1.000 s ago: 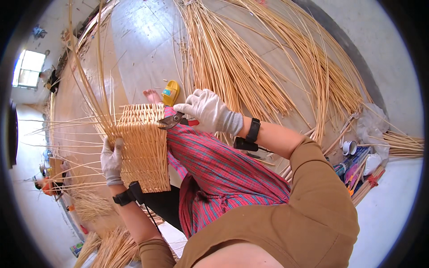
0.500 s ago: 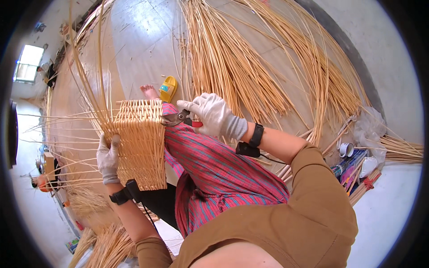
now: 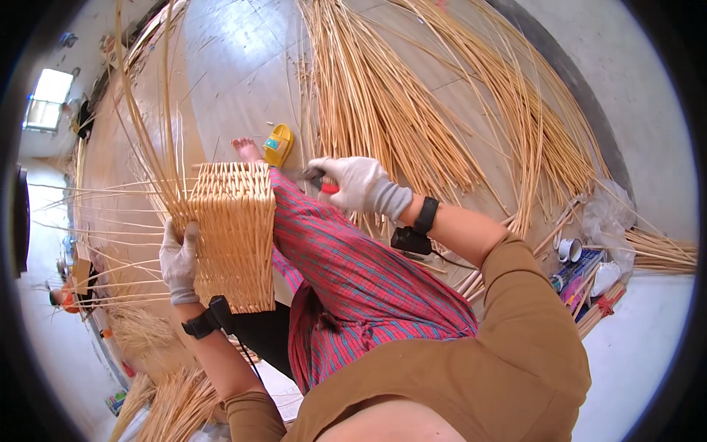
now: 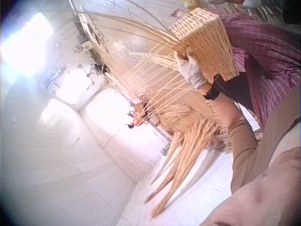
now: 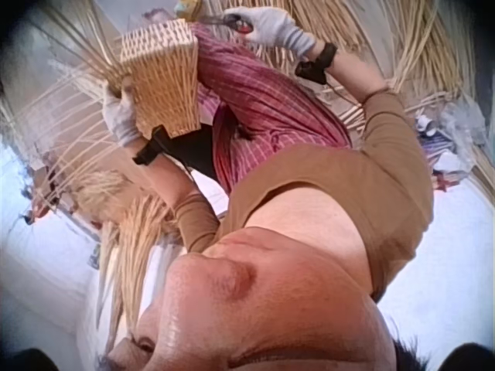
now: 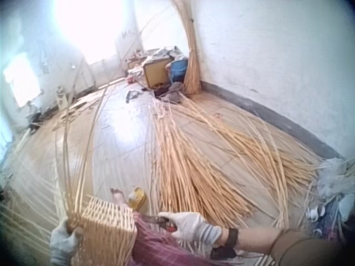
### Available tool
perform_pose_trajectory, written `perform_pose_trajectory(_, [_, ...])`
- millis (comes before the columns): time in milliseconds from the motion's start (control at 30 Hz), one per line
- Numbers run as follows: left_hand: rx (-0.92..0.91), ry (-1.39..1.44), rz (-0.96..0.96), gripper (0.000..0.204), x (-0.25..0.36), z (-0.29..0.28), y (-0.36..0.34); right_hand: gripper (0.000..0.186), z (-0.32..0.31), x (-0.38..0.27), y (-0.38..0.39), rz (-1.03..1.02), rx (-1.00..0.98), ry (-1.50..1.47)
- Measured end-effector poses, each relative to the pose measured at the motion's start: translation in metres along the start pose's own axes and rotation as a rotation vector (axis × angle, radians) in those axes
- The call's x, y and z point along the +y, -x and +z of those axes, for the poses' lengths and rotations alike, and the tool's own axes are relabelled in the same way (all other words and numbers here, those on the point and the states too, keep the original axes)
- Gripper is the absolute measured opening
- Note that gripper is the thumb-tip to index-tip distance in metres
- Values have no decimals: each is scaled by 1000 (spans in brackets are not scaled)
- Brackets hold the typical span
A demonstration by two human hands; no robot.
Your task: The person is weaving a wicker basket, using a tape measure to check dimensions and cutters to trim the excess reeds.
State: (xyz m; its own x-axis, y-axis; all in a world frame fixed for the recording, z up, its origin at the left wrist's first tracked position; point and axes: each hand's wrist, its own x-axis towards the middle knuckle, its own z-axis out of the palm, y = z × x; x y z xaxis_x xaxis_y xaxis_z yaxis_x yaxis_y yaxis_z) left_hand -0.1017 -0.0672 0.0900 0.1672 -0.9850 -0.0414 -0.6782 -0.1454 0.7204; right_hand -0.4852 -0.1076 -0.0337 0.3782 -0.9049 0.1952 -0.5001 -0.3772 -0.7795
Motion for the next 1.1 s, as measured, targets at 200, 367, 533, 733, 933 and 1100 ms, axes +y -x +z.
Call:
perform_pose_trajectory(200, [109, -92, 59, 50, 14, 15, 7, 88, 40, 112, 30, 677, -346, 253])
perform_pose_trajectory(367, [206, -159, 175, 45, 10, 14, 16, 78, 55, 40, 7, 310, -11, -241])
perform_pose_trajectory(533, [201, -95, 110, 45, 12, 18, 13, 47, 23, -98, -19, -215, -69, -306])
perform_pose_trajectory(733, [234, -63, 101, 46, 13, 18, 21, 8, -25, -142, -13, -217, 212, -653])
perform_pose_trajectory(933, [296, 307, 123, 40, 3, 1, 49, 26, -103, -151, 37, -858, 1024, -336])
perform_pose_trajectory(1100, [289, 286, 146, 33, -12, -34, 100, 86, -67, -150, -47, -45, 387, -411])
